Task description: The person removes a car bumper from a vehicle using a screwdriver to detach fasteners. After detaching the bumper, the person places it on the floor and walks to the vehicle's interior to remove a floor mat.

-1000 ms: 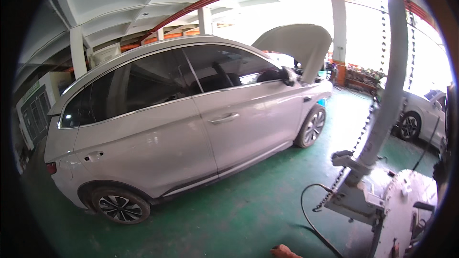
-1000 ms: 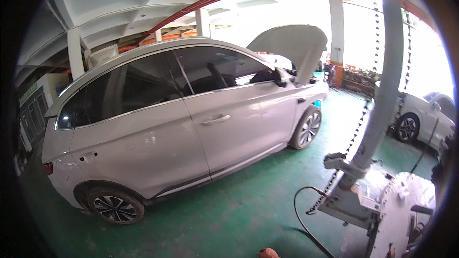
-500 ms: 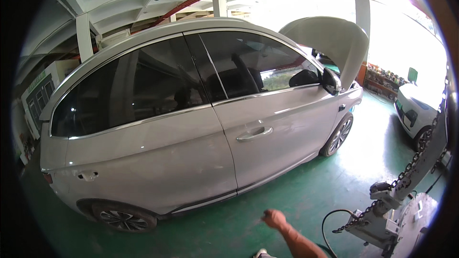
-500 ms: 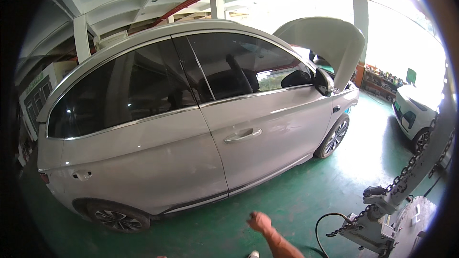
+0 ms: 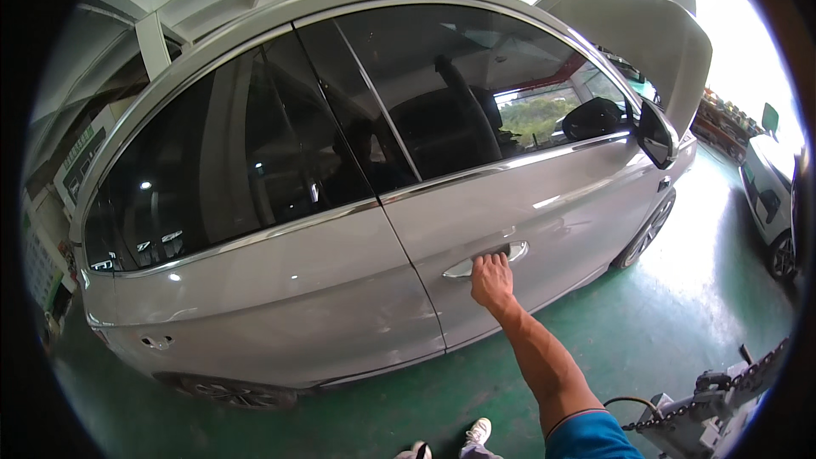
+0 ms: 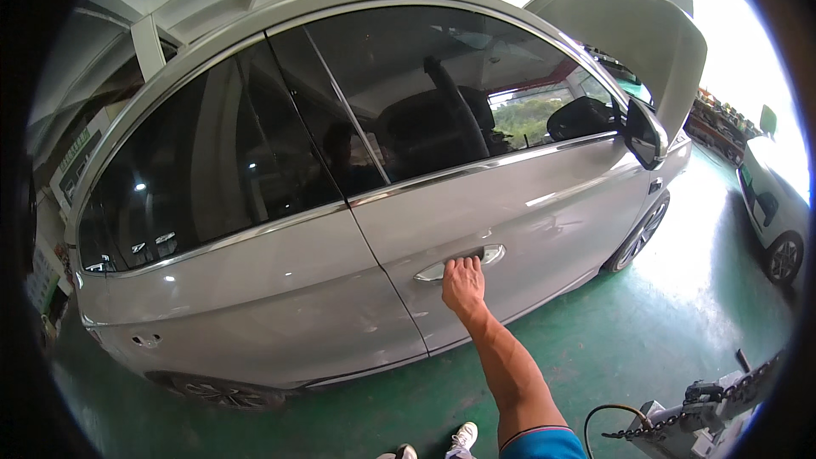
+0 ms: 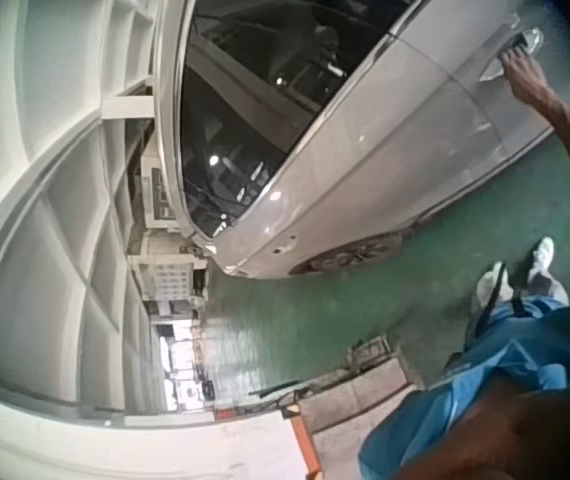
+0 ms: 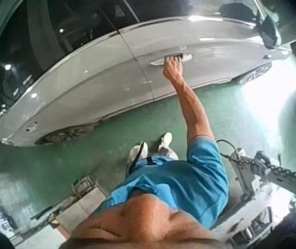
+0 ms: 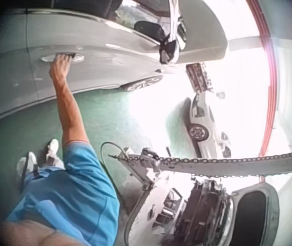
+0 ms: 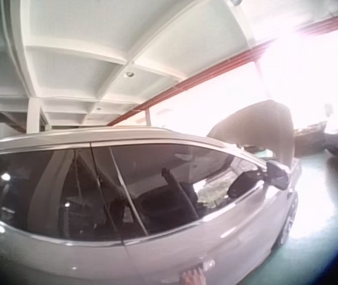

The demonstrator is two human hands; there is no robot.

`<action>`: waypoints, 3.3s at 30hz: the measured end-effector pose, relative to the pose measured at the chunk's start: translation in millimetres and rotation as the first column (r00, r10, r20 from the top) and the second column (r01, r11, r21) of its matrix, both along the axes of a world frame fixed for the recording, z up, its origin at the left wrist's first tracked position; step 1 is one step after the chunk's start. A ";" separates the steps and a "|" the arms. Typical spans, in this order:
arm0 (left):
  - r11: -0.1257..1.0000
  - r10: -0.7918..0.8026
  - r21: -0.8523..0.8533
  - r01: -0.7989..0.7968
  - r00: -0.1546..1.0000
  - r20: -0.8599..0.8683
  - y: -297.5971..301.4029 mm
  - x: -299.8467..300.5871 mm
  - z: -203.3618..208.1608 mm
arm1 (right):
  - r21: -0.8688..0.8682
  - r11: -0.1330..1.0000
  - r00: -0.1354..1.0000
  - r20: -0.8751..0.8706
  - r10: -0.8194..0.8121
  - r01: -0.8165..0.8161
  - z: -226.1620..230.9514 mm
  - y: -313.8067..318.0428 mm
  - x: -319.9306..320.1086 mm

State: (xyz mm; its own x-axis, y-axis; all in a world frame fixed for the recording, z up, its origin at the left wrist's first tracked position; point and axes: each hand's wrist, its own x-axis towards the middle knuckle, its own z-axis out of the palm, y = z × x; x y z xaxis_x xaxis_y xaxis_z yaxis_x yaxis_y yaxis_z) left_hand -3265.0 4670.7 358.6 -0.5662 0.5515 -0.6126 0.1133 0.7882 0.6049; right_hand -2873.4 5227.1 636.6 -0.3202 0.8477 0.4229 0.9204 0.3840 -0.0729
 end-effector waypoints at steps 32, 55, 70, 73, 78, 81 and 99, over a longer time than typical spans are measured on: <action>0.589 -0.778 0.056 0.806 0.546 0.310 498.4 89.8 -153.7 | -0.198 0.846 0.846 0.331 -0.418 0.495 -19.4 -104.0 304.0; 0.564 -0.663 -0.081 0.821 0.510 0.549 492.6 22.1 -174.2 | -0.335 0.250 0.016 -0.569 -0.822 0.908 -177.6 -424.9 436.1; 0.350 -0.914 -0.151 0.924 0.373 0.161 578.5 213.7 -90.5 | -0.542 -0.043 -0.443 -0.636 -0.632 0.839 -167.0 -492.6 424.0; 0.409 -0.871 -0.064 0.910 0.410 0.270 619.5 248.2 -84.5 | -0.571 -0.062 -0.458 -0.582 -0.672 0.818 -175.8 -472.2 425.2; 0.254 -0.950 -0.005 0.967 0.250 0.184 669.6 310.7 -88.5 | -0.612 -0.071 -0.467 -0.518 -0.717 0.788 -192.5 -433.2 420.6; 0.213 -0.977 0.060 0.975 0.211 0.043 698.7 348.2 -72.7 | -0.630 -0.076 -0.471 -0.489 -0.734 0.773 -201.1 -410.8 418.9; -0.032 -0.996 -0.293 0.956 -0.055 -0.070 842.4 305.7 -65.1 | -0.741 -0.113 -0.532 -0.359 -0.767 0.662 -235.6 -325.2 426.1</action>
State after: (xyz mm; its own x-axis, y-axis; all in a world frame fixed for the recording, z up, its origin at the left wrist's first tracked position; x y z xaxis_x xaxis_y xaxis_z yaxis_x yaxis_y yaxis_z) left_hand -2959.3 5513.1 293.5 0.3809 0.5970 -0.7061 0.9221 -0.1886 0.3380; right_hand -2447.3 4901.9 401.0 0.9549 -0.1170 -0.2731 -0.2738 -0.7032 -0.6561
